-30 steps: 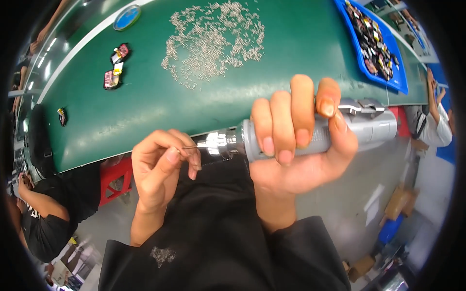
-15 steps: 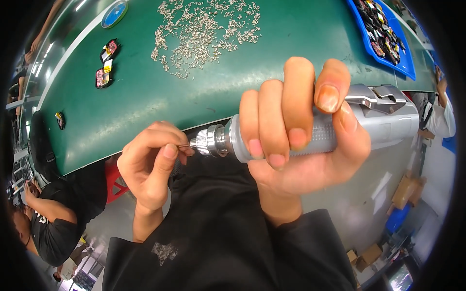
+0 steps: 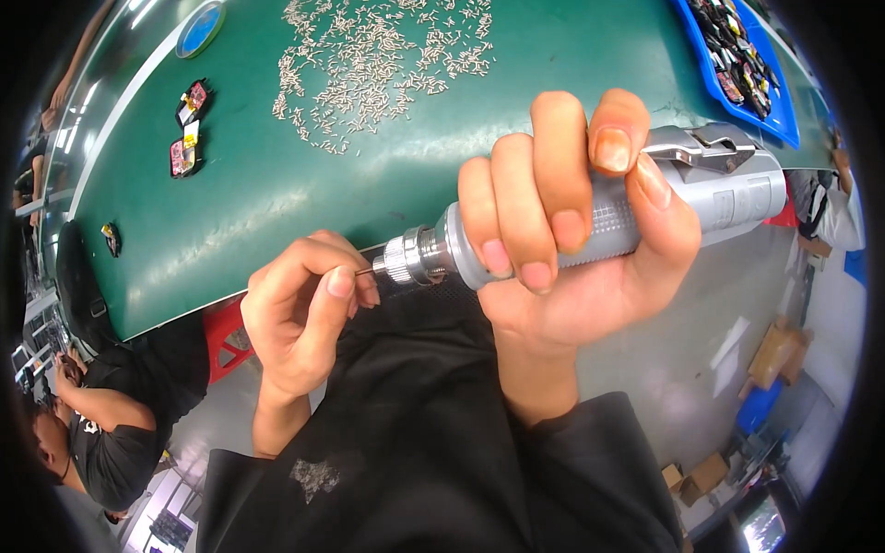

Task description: Assemble small electronic components by inserting pieces and using an electric screwdriver.

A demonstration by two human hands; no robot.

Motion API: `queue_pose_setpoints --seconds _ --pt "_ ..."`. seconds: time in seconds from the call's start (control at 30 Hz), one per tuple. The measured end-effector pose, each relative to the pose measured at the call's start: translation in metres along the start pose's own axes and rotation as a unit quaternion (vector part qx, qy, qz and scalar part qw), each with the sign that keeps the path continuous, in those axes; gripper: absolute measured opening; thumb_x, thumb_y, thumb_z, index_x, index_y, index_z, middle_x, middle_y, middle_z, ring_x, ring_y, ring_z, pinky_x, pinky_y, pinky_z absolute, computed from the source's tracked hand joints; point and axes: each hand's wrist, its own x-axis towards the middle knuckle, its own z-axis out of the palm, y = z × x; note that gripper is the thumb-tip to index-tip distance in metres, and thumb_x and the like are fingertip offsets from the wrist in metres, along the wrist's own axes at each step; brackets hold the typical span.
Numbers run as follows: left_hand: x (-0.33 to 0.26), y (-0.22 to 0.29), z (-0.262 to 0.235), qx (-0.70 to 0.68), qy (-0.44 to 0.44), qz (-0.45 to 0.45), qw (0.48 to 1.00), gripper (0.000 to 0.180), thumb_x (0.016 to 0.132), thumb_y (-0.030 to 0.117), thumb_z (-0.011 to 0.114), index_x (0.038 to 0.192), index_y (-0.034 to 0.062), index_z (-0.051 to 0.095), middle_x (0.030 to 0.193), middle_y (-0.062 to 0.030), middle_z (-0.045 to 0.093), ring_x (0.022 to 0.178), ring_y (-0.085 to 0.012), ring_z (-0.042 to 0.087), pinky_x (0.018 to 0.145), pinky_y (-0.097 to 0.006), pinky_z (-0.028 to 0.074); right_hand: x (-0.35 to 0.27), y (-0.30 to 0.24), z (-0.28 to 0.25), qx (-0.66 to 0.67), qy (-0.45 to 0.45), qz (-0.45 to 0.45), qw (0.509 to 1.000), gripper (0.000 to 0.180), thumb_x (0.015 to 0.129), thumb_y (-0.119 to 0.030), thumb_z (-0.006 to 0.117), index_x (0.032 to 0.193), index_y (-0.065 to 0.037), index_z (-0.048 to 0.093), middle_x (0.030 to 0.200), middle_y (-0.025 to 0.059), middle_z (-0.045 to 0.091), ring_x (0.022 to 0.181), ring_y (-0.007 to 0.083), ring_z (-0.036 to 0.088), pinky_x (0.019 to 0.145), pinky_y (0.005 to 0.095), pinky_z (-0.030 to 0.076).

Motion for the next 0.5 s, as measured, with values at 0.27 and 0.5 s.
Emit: queue_pose_setpoints --seconds 0.27,0.5 --pt "0.030 0.025 -0.017 0.122 0.076 0.026 0.989 0.027 0.089 0.003 0.054 0.114 -0.0075 0.054 0.076 -0.0108 0.061 0.065 -0.0151 0.058 0.061 -0.026 0.047 0.013 -0.008 -0.009 0.010 0.024 -0.030 0.999 0.012 0.088 -0.018 0.047 0.089 -0.006 0.046 0.065 0.0028 0.040 0.045 0.0111 0.039 0.050 0.0286 0.039" --pt "0.145 0.032 -0.078 0.407 0.061 0.136 0.901 0.015 0.089 0.000 0.052 0.074 -0.0023 0.055 0.063 -0.0098 0.058 0.056 -0.0179 0.056 0.059 -0.028 0.045 0.010 0.006 -0.028 0.012 0.139 -0.026 0.990 0.012 0.085 -0.017 0.046 0.086 -0.006 0.042 0.063 0.0045 0.039 0.044 0.0139 0.038 0.051 0.0314 0.039"
